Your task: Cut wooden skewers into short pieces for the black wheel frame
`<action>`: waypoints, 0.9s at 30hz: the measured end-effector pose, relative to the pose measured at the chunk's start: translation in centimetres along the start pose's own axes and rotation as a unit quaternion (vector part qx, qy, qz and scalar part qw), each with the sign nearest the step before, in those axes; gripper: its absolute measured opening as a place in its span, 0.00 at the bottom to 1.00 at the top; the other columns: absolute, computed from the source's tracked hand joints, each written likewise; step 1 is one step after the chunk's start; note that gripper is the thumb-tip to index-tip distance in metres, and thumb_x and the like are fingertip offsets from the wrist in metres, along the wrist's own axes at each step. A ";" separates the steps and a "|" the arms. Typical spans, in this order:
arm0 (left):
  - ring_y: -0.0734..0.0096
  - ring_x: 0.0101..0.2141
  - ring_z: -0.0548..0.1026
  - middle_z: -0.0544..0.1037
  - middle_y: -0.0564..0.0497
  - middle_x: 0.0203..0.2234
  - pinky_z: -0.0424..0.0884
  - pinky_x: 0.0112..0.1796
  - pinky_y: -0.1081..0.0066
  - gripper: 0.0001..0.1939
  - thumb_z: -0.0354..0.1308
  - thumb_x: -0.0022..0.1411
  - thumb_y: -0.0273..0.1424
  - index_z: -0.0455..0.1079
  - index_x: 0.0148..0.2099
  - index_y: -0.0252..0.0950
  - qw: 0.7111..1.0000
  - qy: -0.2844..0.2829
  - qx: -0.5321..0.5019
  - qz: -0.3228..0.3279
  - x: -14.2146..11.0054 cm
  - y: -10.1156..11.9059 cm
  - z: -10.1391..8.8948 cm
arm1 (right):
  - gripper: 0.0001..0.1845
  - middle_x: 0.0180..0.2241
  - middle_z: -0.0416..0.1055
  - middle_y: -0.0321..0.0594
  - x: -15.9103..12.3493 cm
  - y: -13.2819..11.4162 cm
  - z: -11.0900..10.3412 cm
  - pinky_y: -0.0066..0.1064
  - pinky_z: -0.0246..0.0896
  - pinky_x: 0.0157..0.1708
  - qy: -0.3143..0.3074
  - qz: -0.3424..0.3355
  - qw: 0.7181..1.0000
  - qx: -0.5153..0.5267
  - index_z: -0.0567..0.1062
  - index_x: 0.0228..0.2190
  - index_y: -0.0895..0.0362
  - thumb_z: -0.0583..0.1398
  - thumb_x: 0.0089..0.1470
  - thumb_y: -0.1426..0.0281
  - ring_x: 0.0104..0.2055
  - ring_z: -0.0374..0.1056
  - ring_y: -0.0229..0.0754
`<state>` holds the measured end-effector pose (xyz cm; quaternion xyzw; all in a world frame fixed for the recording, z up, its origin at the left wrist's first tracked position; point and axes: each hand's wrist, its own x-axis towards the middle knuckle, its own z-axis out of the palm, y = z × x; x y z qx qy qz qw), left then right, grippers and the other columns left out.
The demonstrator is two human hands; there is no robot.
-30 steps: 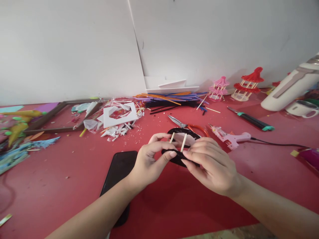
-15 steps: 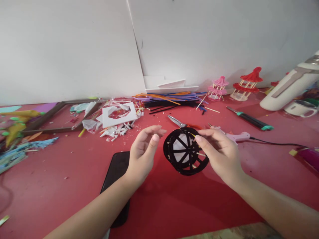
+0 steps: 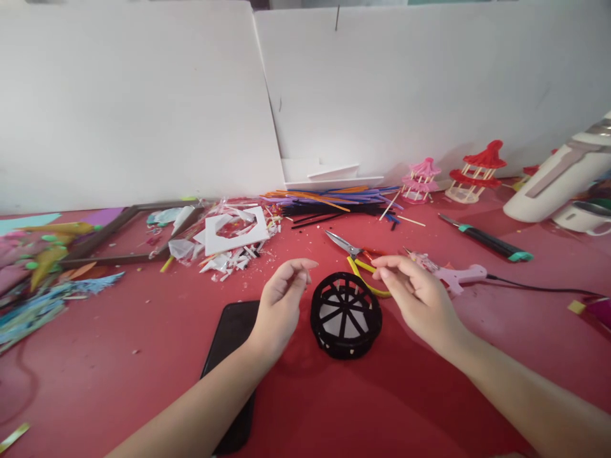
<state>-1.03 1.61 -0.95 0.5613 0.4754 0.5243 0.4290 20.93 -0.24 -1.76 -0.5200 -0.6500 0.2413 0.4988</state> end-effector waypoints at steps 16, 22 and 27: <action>0.59 0.48 0.74 0.76 0.43 0.48 0.72 0.47 0.61 0.18 0.57 0.62 0.37 0.71 0.52 0.37 0.981 -0.179 0.068 -0.028 -0.4 0.7 0.7 | 0.16 0.42 0.76 0.43 -0.5 0.0 0.7 0.33 0.72 0.38 -0.088 0.002 0.996 0.013 0.72 0.47 0.53 0.59 0.57 0.64 0.42 0.74 0.42; 0.63 0.46 0.76 0.78 0.45 0.45 0.71 0.50 0.63 0.13 0.57 0.62 0.32 0.71 0.49 0.36 0.976 -0.215 0.023 0.017 -0.8 1.0 0.5 | 0.12 0.40 0.77 0.41 -1.1 -1.5 0.7 0.32 0.72 0.40 -0.088 -0.019 0.996 0.026 0.75 0.42 0.54 0.61 0.54 0.66 0.39 0.74 0.40; 0.64 0.46 0.76 0.78 0.45 0.45 0.71 0.49 0.65 0.14 0.57 0.62 0.30 0.70 0.50 0.37 0.967 -0.256 -0.005 0.003 -1.2 0.8 0.5 | 0.04 0.31 0.76 0.37 -0.9 -2.5 0.3 0.27 0.70 0.30 -0.099 -0.010 0.995 -0.002 0.76 0.31 0.54 0.61 0.53 0.68 0.32 0.73 0.38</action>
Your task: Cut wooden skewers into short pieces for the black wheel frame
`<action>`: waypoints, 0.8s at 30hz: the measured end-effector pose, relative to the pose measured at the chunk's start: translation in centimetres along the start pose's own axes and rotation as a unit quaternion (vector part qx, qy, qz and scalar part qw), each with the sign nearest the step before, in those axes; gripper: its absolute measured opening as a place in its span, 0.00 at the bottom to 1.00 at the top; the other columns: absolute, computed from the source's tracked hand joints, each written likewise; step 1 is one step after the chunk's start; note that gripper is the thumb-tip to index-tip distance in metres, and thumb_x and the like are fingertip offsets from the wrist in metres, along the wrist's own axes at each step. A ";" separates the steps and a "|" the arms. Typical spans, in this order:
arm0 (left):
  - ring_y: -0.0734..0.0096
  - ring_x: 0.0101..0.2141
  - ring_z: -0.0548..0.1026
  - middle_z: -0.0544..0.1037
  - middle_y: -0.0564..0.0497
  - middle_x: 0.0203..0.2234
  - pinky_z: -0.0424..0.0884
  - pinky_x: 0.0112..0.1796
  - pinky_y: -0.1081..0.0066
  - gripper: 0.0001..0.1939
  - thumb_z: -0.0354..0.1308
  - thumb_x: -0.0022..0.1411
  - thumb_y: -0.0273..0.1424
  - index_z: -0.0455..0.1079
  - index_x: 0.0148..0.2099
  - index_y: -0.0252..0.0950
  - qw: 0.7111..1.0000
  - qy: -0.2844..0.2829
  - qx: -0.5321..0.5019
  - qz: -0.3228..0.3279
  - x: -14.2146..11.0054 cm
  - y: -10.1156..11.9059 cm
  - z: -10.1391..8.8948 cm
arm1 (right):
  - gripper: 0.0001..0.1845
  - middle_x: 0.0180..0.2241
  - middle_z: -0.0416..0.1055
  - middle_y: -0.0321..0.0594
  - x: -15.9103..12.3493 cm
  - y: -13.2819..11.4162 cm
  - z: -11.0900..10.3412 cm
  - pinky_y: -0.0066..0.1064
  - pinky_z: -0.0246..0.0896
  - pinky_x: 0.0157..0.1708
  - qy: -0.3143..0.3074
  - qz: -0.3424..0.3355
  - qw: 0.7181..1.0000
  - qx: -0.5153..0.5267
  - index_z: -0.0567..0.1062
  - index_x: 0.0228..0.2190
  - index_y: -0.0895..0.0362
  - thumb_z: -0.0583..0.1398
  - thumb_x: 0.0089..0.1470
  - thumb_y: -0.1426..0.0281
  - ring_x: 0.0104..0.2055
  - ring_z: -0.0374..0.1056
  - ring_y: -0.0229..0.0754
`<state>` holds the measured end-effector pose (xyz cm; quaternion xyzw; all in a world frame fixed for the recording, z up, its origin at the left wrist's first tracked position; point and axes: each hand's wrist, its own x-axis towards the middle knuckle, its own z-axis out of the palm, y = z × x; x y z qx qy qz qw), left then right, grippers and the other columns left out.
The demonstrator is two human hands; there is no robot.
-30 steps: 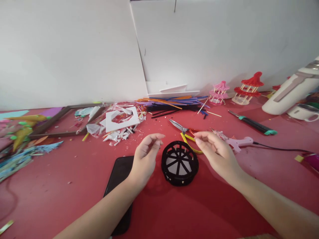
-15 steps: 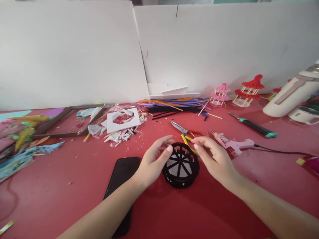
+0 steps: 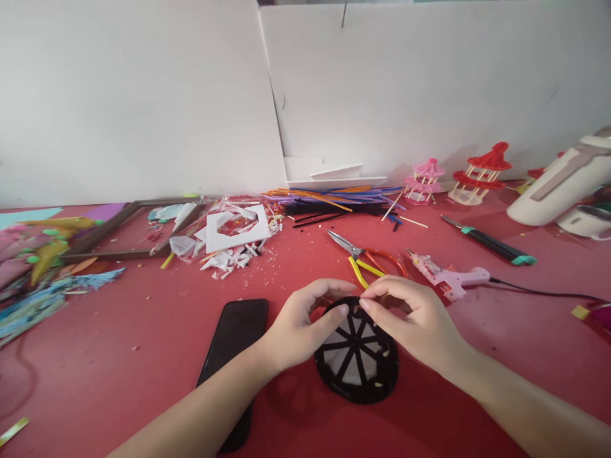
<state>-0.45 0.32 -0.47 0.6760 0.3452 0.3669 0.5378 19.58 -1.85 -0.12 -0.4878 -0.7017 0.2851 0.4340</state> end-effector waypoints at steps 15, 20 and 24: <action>0.66 0.39 0.73 0.76 0.47 0.36 0.68 0.42 0.69 0.13 0.56 0.63 0.38 0.74 0.43 0.34 0.992 -0.087 -0.037 -0.082 0.5 1.1 -0.2 | 0.06 0.28 0.72 0.34 -0.3 0.0 0.1 0.27 0.63 0.30 -0.053 -0.057 0.995 -0.057 0.73 0.29 0.54 0.57 0.57 0.71 0.30 0.69 0.36; 0.73 0.32 0.69 0.73 0.51 0.29 0.65 0.35 0.73 0.13 0.58 0.60 0.37 0.72 0.38 0.30 0.985 -0.093 -0.053 -0.137 0.7 0.8 -0.2 | 0.07 0.29 0.68 0.34 -0.4 -0.4 0.4 0.28 0.61 0.32 -0.092 0.021 0.995 -0.019 0.69 0.28 0.54 0.56 0.59 0.68 0.31 0.67 0.36; 0.76 0.29 0.66 0.70 0.54 0.26 0.63 0.33 0.75 0.11 0.59 0.59 0.35 0.71 0.33 0.30 0.988 -0.084 -0.044 -0.121 0.8 0.8 -0.1 | 0.07 0.29 0.65 0.33 -0.5 -0.5 0.6 0.28 0.60 0.31 -0.087 0.031 0.996 0.009 0.67 0.28 0.54 0.55 0.59 0.69 0.31 0.64 0.35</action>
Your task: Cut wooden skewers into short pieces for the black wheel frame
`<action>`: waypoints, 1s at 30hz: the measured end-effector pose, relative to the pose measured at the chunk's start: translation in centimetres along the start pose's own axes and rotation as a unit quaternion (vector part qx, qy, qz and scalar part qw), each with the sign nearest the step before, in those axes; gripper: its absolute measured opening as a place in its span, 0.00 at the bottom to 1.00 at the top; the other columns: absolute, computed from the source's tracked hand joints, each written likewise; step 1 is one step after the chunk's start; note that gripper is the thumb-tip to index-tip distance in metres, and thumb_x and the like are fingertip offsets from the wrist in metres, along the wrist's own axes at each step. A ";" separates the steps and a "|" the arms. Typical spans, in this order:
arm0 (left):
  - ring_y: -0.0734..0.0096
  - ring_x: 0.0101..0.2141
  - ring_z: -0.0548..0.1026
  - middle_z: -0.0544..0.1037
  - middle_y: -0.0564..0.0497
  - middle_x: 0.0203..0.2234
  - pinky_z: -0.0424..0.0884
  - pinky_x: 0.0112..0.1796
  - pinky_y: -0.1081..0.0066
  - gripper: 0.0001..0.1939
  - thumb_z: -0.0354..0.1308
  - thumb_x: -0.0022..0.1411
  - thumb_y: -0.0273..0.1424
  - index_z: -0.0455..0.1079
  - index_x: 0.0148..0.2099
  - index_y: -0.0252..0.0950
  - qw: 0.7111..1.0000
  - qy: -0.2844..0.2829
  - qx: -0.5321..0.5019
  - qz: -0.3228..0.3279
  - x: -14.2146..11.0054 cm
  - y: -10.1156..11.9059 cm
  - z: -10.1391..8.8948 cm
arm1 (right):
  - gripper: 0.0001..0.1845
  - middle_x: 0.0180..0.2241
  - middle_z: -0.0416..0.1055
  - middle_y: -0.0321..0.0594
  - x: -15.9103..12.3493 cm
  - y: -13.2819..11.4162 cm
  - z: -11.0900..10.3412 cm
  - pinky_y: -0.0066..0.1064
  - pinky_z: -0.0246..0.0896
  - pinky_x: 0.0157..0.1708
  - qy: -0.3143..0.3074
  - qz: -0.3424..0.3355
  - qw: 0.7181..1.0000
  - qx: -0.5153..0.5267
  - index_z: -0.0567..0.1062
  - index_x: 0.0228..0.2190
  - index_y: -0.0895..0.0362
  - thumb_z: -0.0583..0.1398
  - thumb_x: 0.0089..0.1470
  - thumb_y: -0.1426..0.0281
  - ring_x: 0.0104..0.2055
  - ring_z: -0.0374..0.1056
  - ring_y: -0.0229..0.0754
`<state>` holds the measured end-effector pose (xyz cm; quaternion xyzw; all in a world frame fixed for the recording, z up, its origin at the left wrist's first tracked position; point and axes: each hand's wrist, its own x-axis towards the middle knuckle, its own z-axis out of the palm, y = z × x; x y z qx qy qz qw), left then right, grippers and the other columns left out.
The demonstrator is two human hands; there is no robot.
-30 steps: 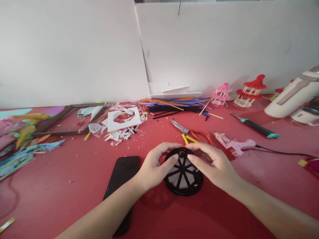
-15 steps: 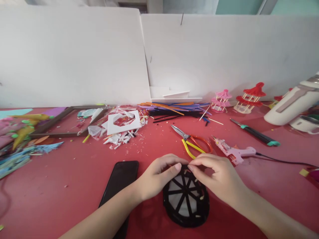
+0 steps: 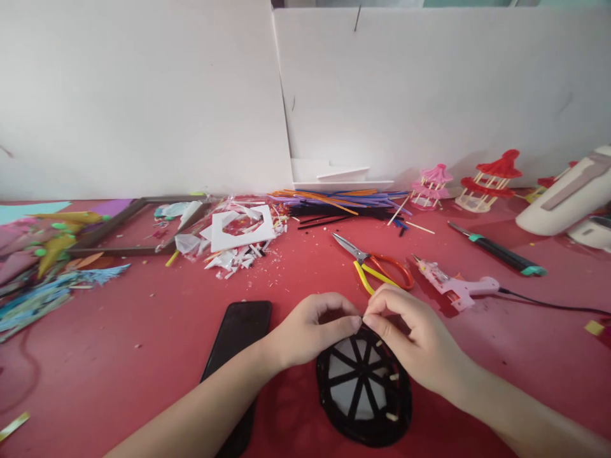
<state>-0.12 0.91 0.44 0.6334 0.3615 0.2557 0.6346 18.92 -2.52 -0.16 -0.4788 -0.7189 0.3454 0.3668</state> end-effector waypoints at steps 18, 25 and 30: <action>0.77 0.28 0.69 0.72 0.54 0.26 0.65 0.31 0.76 0.09 0.58 0.58 0.34 0.71 0.35 0.31 0.998 0.014 -0.035 -0.051 -0.3 0.2 -0.2 | 0.20 0.20 0.56 0.30 0.8 1.8 -1.4 0.28 0.53 0.24 0.094 0.100 0.989 0.061 0.56 0.23 0.53 0.46 0.63 0.56 0.22 0.55 0.34; 0.76 0.31 0.69 0.73 0.53 0.28 0.66 0.34 0.76 0.11 0.55 0.62 0.36 0.73 0.37 0.32 0.999 0.016 -0.022 -0.035 -0.2 0.1 -0.3 | 0.20 0.18 0.52 0.28 5.1 1.0 -0.6 0.27 0.45 0.20 0.062 0.063 0.996 0.008 0.56 0.20 0.54 0.51 0.60 0.58 0.21 0.51 0.33; 0.73 0.30 0.73 0.76 0.51 0.27 0.69 0.34 0.74 0.14 0.59 0.59 0.38 0.72 0.41 0.31 0.997 -0.020 -0.049 -0.050 -0.3 -0.2 -0.4 | 0.03 0.28 0.69 0.35 12.1 0.8 0.8 0.27 0.60 0.30 0.029 0.010 0.999 0.008 0.68 0.28 0.55 0.57 0.54 0.71 0.31 0.66 0.36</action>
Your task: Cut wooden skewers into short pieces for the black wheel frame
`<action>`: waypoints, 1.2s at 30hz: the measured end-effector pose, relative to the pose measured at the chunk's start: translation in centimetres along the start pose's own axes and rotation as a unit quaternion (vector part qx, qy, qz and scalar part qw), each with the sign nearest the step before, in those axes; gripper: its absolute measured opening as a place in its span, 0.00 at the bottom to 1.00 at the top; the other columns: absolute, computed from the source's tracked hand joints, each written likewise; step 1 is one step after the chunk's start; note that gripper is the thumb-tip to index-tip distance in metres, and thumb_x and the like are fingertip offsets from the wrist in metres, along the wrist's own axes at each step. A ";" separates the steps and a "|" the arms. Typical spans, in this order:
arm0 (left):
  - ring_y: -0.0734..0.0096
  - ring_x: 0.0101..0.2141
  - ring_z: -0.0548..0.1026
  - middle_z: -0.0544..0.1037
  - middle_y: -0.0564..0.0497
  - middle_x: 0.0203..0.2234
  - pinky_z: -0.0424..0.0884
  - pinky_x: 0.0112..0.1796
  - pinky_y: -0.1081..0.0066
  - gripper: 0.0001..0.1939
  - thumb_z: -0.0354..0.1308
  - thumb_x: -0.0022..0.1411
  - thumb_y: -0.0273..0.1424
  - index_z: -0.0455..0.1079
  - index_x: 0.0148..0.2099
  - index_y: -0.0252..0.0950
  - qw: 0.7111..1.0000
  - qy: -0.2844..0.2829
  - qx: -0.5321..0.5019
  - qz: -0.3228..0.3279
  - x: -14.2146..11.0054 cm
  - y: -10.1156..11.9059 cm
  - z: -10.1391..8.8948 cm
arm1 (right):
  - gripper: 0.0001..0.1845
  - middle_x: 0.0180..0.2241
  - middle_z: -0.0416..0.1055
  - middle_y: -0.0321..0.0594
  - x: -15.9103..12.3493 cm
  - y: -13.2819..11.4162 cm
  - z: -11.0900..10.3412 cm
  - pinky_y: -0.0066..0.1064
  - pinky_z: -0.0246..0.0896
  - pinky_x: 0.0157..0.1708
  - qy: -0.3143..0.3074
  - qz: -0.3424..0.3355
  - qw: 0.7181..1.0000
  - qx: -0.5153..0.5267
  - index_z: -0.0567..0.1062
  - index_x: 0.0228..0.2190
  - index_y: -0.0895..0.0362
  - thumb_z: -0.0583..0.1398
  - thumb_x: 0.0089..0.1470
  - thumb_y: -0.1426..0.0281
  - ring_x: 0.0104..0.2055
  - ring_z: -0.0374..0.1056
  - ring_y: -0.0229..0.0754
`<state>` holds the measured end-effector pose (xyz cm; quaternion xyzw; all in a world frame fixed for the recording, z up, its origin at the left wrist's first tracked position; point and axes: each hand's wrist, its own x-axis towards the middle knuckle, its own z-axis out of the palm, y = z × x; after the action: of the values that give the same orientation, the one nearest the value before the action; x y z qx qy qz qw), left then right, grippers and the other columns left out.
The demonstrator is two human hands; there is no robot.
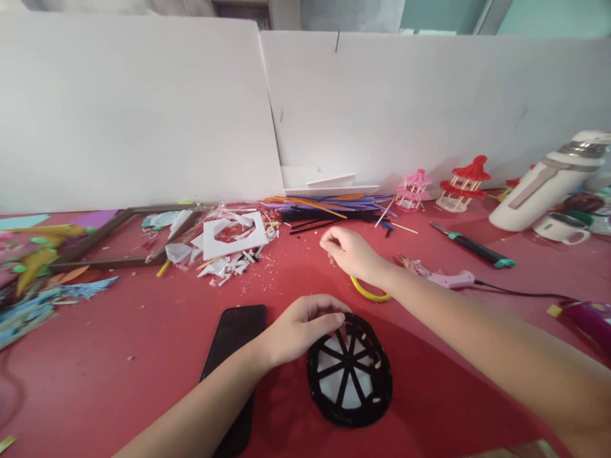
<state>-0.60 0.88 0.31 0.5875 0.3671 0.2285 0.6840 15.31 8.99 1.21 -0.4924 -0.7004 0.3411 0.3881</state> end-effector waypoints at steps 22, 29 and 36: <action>0.69 0.41 0.72 0.74 0.46 0.38 0.72 0.43 0.70 0.20 0.58 0.57 0.17 0.64 0.51 0.35 0.791 0.201 0.387 0.430 -1.2 -0.8 1.0 | 0.09 0.35 0.72 0.41 -11.5 -1.8 -2.1 0.39 0.66 0.42 0.100 -0.263 0.953 -0.112 0.73 0.39 0.54 0.62 0.53 0.75 0.40 0.67 0.42; 0.70 0.39 0.73 0.74 0.46 0.37 0.73 0.41 0.70 0.15 0.60 0.57 0.20 0.67 0.47 0.35 0.800 0.198 0.386 0.415 -1.3 -0.8 1.1 | 0.10 0.36 0.73 0.41 -12.0 -1.0 -1.7 0.42 0.67 0.44 0.117 -0.282 0.942 -0.140 0.73 0.39 0.55 0.60 0.54 0.78 0.42 0.67 0.44; 0.69 0.37 0.75 0.75 0.47 0.34 0.74 0.40 0.69 0.10 0.60 0.58 0.22 0.69 0.43 0.37 0.791 0.200 0.381 0.434 -1.0 -0.4 1.4 | 0.13 0.36 0.72 0.44 -12.6 -1.0 -1.7 0.44 0.68 0.44 0.108 -0.345 0.909 -0.208 0.71 0.39 0.57 0.56 0.53 0.82 0.42 0.67 0.46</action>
<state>-0.19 -0.87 0.23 0.8391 0.2595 0.4557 0.1444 19.07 -3.10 0.21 -0.3235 -0.8356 -0.0225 0.4433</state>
